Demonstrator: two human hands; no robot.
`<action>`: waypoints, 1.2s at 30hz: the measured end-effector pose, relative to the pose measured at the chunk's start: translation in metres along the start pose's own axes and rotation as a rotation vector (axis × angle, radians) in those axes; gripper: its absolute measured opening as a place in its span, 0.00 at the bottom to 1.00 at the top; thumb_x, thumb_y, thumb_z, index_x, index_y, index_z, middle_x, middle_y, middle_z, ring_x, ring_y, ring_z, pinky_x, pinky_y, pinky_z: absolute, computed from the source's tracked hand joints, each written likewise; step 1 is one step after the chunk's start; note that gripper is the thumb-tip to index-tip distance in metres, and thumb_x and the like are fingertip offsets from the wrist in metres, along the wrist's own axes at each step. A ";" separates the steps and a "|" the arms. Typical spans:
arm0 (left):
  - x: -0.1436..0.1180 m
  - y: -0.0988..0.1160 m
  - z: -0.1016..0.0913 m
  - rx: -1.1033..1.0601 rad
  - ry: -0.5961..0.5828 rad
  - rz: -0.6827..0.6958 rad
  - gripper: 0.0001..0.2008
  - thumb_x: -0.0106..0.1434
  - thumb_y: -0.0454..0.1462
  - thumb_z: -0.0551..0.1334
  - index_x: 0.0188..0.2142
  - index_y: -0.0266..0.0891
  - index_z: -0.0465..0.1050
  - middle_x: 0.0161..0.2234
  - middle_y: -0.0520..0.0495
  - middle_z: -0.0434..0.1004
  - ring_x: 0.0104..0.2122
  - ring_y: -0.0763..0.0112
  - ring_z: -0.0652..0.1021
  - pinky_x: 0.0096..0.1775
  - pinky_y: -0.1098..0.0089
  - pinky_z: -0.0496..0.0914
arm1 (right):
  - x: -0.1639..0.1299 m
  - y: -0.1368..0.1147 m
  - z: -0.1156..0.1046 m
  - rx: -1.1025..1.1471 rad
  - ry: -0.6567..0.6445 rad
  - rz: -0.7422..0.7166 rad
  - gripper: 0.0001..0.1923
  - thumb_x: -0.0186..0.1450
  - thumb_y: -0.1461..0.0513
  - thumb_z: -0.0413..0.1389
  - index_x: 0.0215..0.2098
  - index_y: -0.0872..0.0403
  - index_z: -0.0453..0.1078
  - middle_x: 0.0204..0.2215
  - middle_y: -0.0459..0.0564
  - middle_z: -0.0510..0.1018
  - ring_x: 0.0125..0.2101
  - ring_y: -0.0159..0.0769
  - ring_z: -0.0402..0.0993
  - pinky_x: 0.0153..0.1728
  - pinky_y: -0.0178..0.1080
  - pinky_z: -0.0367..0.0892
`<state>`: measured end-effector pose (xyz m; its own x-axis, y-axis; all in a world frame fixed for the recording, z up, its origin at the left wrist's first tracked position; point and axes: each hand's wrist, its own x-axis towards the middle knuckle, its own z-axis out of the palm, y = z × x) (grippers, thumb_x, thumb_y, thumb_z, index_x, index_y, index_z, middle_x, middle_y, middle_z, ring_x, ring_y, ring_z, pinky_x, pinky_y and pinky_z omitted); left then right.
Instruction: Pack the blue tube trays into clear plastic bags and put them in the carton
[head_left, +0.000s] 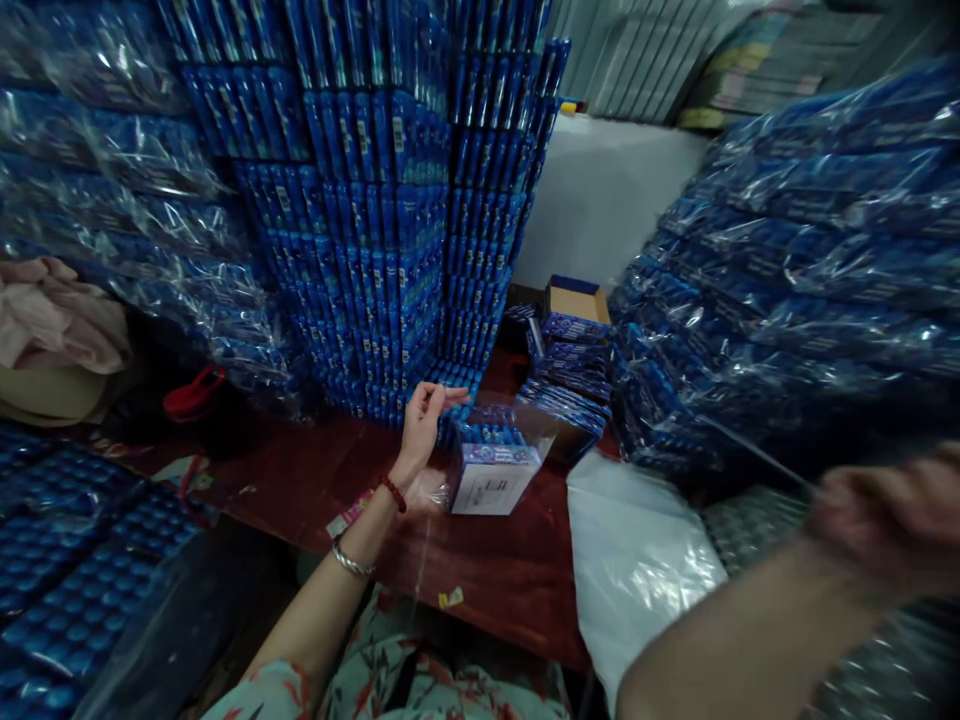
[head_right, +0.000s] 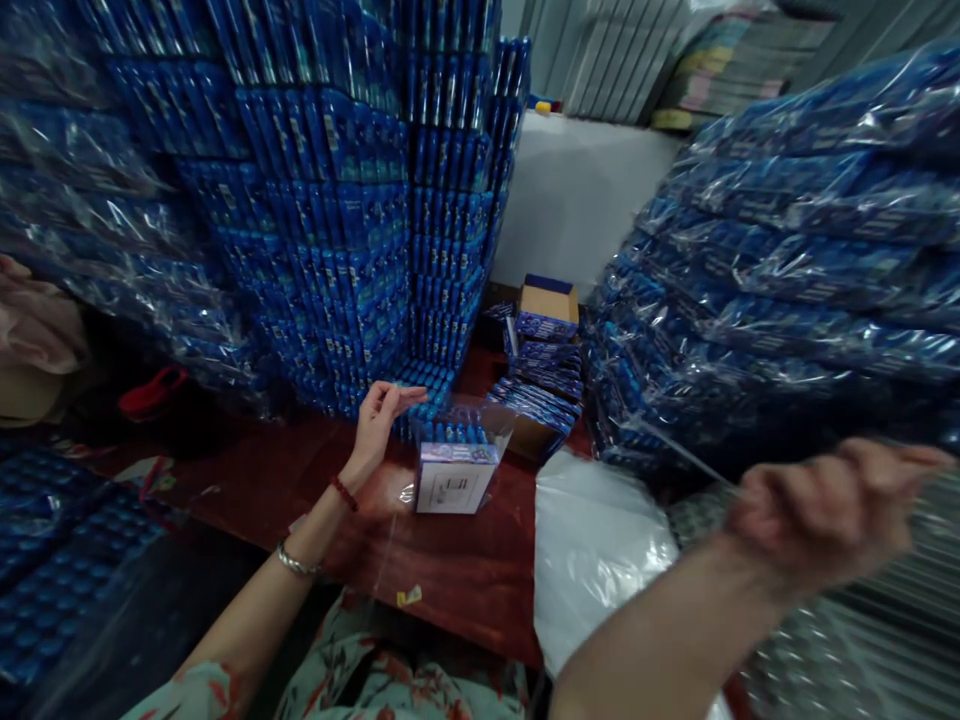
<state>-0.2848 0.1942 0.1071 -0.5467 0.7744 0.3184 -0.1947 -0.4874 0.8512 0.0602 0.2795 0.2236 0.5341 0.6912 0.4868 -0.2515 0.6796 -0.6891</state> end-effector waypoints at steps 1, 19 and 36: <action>0.000 -0.001 0.002 -0.008 0.002 -0.007 0.15 0.61 0.48 0.58 0.31 0.40 0.60 0.35 0.45 0.81 0.36 0.65 0.80 0.45 0.61 0.71 | -0.026 -0.006 -0.010 -0.042 -0.111 0.034 0.03 0.58 0.53 0.59 0.28 0.39 0.75 0.25 0.46 0.77 0.17 0.30 0.64 0.14 0.40 0.47; -0.071 -0.010 -0.009 0.435 -0.257 -0.022 0.10 0.66 0.43 0.53 0.32 0.41 0.66 0.34 0.48 0.78 0.36 0.69 0.77 0.42 0.69 0.68 | -0.250 0.121 0.033 -0.955 -1.044 -0.378 0.27 0.63 0.70 0.42 0.61 0.56 0.57 0.59 0.59 0.62 0.61 0.47 0.53 0.53 0.55 0.58; -0.081 -0.027 -0.039 0.760 -0.749 0.374 0.15 0.65 0.31 0.49 0.45 0.41 0.70 0.45 0.43 0.77 0.50 0.67 0.74 0.59 0.55 0.60 | -0.156 0.109 0.045 -0.436 -0.590 0.288 0.22 0.61 0.48 0.51 0.19 0.53 0.55 0.19 0.39 0.54 0.23 0.27 0.50 0.25 0.34 0.49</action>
<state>-0.2671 0.1288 0.0420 0.2089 0.8024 0.5591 0.5641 -0.5658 0.6013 -0.0864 0.2569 0.0965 -0.0513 0.9246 0.3775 0.0897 0.3807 -0.9203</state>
